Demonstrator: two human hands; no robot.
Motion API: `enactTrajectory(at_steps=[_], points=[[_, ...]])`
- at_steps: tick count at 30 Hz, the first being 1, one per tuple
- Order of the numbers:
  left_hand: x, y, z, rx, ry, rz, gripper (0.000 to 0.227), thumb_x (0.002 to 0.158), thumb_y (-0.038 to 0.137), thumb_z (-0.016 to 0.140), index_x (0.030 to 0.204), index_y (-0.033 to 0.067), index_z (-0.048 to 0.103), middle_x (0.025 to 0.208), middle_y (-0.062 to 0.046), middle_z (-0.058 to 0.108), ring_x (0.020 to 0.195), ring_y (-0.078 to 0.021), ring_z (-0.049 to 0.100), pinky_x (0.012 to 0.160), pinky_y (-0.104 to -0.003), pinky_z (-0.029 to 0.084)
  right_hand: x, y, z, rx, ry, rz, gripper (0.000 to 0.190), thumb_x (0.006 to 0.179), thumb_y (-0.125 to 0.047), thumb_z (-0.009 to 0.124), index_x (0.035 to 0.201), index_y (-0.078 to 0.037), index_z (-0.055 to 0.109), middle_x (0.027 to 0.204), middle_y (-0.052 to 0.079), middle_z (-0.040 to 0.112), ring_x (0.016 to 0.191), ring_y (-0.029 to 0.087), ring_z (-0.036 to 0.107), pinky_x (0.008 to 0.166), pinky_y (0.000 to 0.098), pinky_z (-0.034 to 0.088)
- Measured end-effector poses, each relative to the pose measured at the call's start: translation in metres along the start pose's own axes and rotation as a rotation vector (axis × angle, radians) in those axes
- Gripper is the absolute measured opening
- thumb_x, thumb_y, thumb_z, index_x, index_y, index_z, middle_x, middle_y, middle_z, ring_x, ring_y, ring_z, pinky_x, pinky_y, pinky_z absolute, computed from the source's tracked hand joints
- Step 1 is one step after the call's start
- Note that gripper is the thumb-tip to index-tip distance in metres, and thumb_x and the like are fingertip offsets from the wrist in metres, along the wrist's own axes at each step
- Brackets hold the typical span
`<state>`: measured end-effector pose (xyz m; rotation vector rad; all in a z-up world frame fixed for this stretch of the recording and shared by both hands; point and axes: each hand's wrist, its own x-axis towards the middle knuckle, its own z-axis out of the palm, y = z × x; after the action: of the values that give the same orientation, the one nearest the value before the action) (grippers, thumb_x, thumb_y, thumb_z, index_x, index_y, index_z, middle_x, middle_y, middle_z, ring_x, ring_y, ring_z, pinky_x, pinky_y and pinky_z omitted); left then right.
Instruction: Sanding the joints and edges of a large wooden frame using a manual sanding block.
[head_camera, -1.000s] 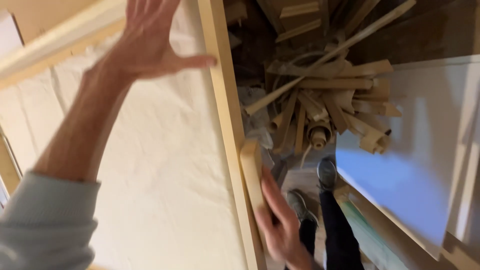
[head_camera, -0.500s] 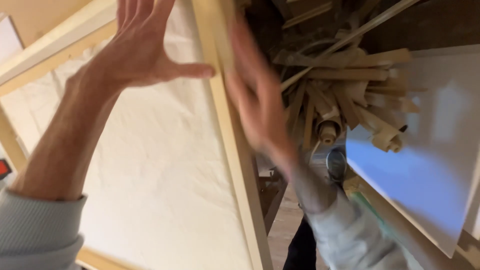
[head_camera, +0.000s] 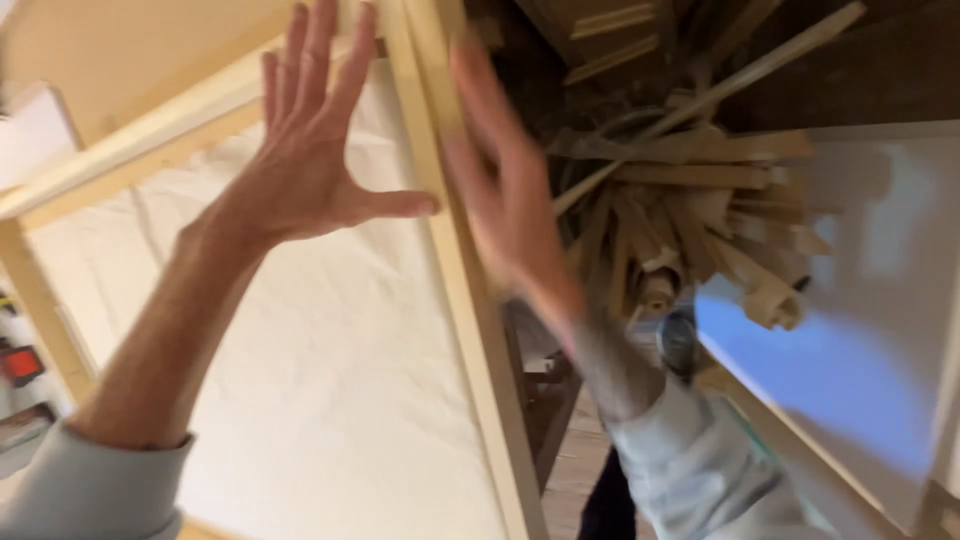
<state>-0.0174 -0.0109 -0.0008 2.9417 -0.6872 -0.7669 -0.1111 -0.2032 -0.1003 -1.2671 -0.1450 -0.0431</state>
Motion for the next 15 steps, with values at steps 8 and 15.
enactTrajectory(at_steps=[8,15], points=[[0.005,-0.006,0.003,-0.014,0.073,0.047,0.152,0.058,0.093,0.075,0.167,0.0210,-0.002,0.171,-0.019,-0.017,0.159,-0.0417,-0.015,0.125,-0.075,-0.001,-0.056,-0.031,0.004,0.141,-0.017,0.168,0.059,0.112,-0.003,0.038,0.167,-0.012,0.023,0.180,0.011,0.011,0.169,0.032,0.011,0.139,0.0510,0.017],[0.009,-0.003,-0.003,-0.017,0.085,0.042,0.151,0.059,0.094,0.072,0.167,0.0178,-0.002,0.169,-0.021,-0.018,0.158,-0.0440,-0.014,0.123,-0.077,-0.002,0.011,-0.012,0.000,-0.050,-0.004,0.051,0.053,0.117,-0.021,0.043,0.166,-0.011,0.024,0.176,0.011,0.017,0.167,0.029,0.016,0.139,0.0491,0.015]])
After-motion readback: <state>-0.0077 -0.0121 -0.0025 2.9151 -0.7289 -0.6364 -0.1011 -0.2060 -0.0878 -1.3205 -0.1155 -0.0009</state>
